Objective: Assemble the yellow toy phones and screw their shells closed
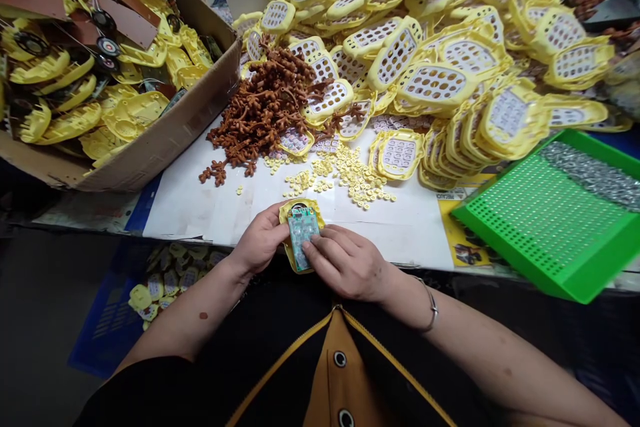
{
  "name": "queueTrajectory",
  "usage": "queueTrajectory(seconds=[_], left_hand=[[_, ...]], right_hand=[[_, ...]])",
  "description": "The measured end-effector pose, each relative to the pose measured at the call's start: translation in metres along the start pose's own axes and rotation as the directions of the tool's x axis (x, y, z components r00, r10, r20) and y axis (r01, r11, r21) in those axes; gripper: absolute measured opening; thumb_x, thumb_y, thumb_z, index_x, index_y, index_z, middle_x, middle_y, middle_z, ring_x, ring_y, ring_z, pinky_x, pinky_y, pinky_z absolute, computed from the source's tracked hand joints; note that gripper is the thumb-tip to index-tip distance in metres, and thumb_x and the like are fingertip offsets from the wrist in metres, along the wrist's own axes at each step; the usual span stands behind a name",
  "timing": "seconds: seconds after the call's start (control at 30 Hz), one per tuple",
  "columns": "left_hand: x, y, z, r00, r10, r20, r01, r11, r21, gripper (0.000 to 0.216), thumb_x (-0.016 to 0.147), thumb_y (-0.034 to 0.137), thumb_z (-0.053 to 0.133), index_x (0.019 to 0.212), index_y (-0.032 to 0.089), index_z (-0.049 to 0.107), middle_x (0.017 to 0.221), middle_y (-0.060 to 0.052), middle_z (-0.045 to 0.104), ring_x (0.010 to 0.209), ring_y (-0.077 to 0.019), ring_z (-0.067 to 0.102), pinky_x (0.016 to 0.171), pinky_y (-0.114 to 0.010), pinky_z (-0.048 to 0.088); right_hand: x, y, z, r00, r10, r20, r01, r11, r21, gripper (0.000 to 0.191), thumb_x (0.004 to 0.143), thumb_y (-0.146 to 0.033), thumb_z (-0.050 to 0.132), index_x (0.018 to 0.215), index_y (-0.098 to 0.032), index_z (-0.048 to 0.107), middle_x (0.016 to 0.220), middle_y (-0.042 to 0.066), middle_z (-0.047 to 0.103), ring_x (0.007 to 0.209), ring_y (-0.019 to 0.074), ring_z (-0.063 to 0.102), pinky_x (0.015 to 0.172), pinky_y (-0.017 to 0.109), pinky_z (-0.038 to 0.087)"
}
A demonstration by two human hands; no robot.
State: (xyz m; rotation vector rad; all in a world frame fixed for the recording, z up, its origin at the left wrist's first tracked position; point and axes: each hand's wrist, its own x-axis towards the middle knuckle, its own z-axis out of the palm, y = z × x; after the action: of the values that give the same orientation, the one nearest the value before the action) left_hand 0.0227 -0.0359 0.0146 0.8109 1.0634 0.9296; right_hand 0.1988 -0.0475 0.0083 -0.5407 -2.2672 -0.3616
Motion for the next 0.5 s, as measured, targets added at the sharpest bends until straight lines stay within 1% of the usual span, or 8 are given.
queueTrajectory(seconds=[0.13, 0.2, 0.33, 0.4, 0.5], left_hand=[[0.002, -0.002, -0.005, 1.0, -0.011, 0.005, 0.01, 1.0, 0.027, 0.042, 0.065, 0.021, 0.077, 0.106, 0.016, 0.07, 0.096, -0.006, 0.075, 0.095, -0.0229, 0.066, 0.086, -0.033, 0.049], [0.003, -0.002, -0.007, 1.0, -0.026, 0.009, 0.026, 0.999, 0.034, 0.043, 0.063, 0.02, 0.078, 0.105, 0.016, 0.07, 0.098, -0.006, 0.074, 0.095, -0.0231, 0.066, 0.087, -0.033, 0.049], [0.005, -0.004, -0.011, 0.999, -0.036, 0.029, 0.035, 0.998, 0.043, 0.039, 0.066, 0.02, 0.076, 0.104, 0.016, 0.071, 0.1, -0.006, 0.074, 0.096, -0.0219, 0.066, 0.09, -0.033, 0.047], [0.007, -0.005, -0.016, 0.996, -0.064, 0.066, 0.062, 0.998, 0.032, 0.038, 0.067, 0.02, 0.075, 0.104, 0.015, 0.071, 0.1, -0.007, 0.074, 0.093, -0.0217, 0.067, 0.087, -0.032, 0.048], [0.009, -0.005, -0.026, 0.977, -0.139, 0.163, 0.143, 0.99, -0.016, 0.04, 0.065, 0.02, 0.076, 0.105, 0.014, 0.071, 0.097, -0.009, 0.074, 0.084, -0.0215, 0.068, 0.078, -0.031, 0.05]], right_hand=[[-0.002, -0.001, 0.002, 1.0, 0.012, 0.014, -0.012, 1.0, 0.025, 0.01, 0.088, -0.008, 0.054, 0.091, -0.01, 0.063, 0.064, 0.004, 0.063, 0.062, 0.0156, 0.06, 0.06, 0.03, 0.054], [-0.004, -0.002, 0.004, 0.999, 0.028, 0.03, -0.029, 0.998, 0.052, 0.01, 0.088, -0.013, 0.056, 0.094, -0.009, 0.063, 0.065, 0.004, 0.063, 0.063, 0.0162, 0.06, 0.061, 0.03, 0.054], [-0.006, -0.003, 0.006, 0.996, 0.06, 0.072, -0.068, 0.99, 0.126, 0.023, 0.09, -0.028, 0.059, 0.096, -0.006, 0.063, 0.065, 0.006, 0.062, 0.064, 0.0176, 0.059, 0.058, 0.031, 0.053], [-0.007, -0.003, 0.007, 0.992, 0.073, 0.101, -0.088, 0.985, 0.149, 0.025, 0.091, -0.031, 0.058, 0.096, -0.007, 0.062, 0.065, 0.006, 0.062, 0.064, 0.0176, 0.058, 0.056, 0.03, 0.052], [-0.007, -0.004, 0.006, 0.989, 0.085, 0.118, -0.105, 0.979, 0.177, 0.022, 0.09, -0.029, 0.058, 0.097, -0.008, 0.061, 0.066, 0.005, 0.061, 0.065, 0.0173, 0.058, 0.055, 0.03, 0.051]])
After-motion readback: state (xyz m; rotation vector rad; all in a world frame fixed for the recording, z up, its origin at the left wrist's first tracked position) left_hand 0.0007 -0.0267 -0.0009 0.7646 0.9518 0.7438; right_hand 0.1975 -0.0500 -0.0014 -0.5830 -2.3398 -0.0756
